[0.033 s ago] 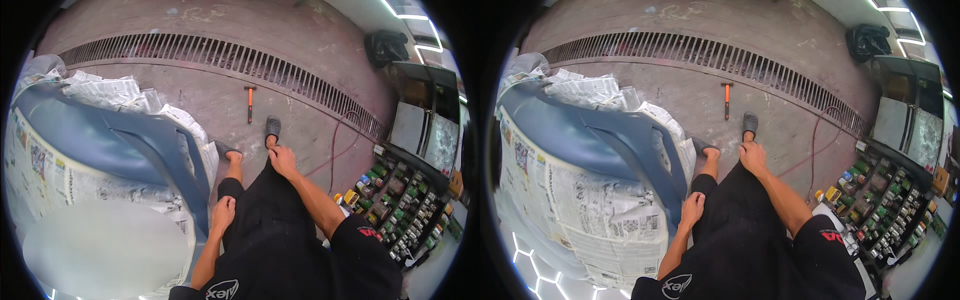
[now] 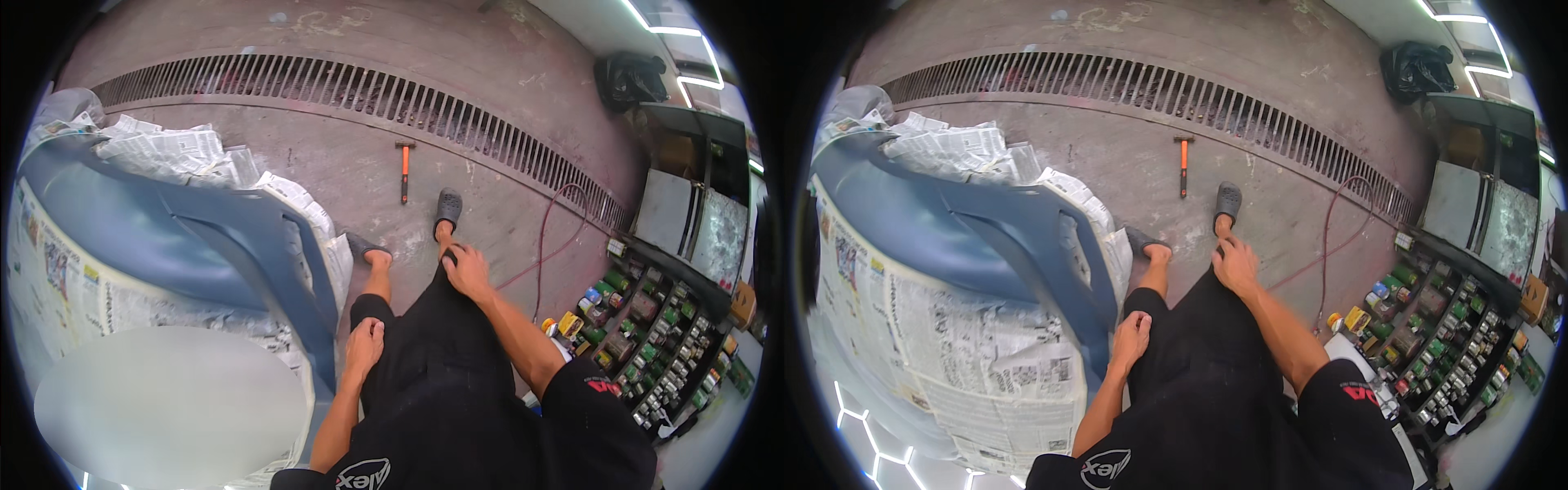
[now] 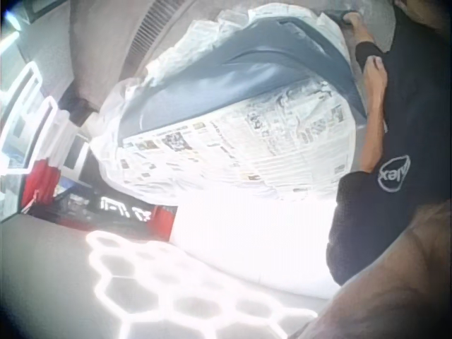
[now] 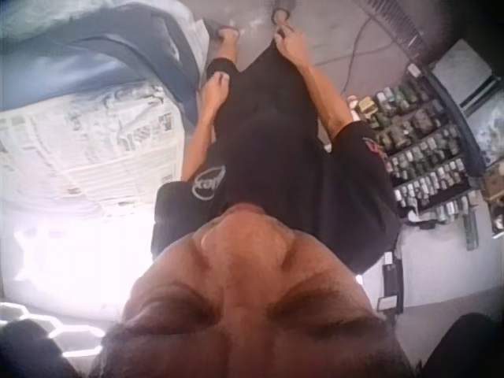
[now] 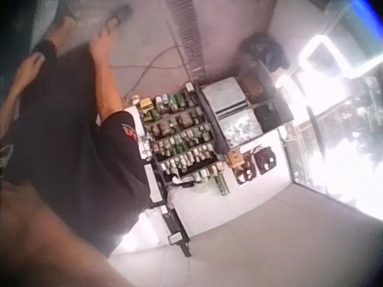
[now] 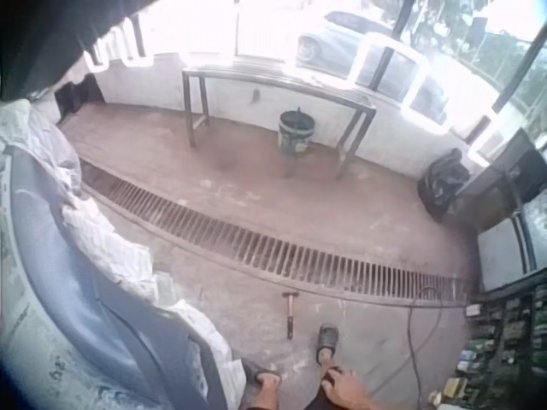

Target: The person uses a spray gun to apply paint to a car bumper that is masked with newspaper. After spraying, the person inspects the painted surface by hand and then uses a hammer to tap the bumper, likely to check for imperfections or adhesion.

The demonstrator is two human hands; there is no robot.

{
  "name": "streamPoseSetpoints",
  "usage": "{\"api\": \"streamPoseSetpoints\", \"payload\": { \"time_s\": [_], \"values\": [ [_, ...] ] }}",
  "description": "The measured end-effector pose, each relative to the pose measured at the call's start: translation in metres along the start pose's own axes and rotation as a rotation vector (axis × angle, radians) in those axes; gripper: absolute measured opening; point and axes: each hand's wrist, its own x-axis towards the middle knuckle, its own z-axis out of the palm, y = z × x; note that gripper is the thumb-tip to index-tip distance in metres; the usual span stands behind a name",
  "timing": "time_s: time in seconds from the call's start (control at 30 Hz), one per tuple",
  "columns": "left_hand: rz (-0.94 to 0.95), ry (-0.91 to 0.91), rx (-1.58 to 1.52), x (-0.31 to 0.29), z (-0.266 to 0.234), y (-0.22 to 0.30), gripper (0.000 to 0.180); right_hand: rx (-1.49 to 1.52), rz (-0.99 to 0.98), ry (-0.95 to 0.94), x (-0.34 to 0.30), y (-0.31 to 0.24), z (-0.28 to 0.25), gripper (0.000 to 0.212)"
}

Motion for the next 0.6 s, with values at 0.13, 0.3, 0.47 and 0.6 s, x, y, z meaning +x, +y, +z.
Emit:
{"api": "streamPoseSetpoints", "payload": {
  "time_s": [0.13, 0.3, 0.47, 0.6],
  "values": [
    [-0.007, -0.024, 0.034, 0.134, 0.078, 0.003, 0.031, 0.01, 0.48, -0.483, -0.037, 0.084, 0.013, 0.118],
    [-0.061, 0.084, 0.087, 0.352, 0.2, -0.043, 0.046, -0.127, 0.522, -0.395, 0.003, 0.114, -0.007, 0.13],
    [-0.103, 0.088, -0.02, 0.549, 0.279, -0.022, 0.051, -0.039, 0.464, -0.229, 0.049, 0.179, -0.032, 0.13],
    [-0.07, 0.238, 0.129, 0.669, 0.341, -0.025, 0.05, 0.055, 0.461, -0.191, 0.076, 0.235, -0.048, 0.131]
  ]
}}
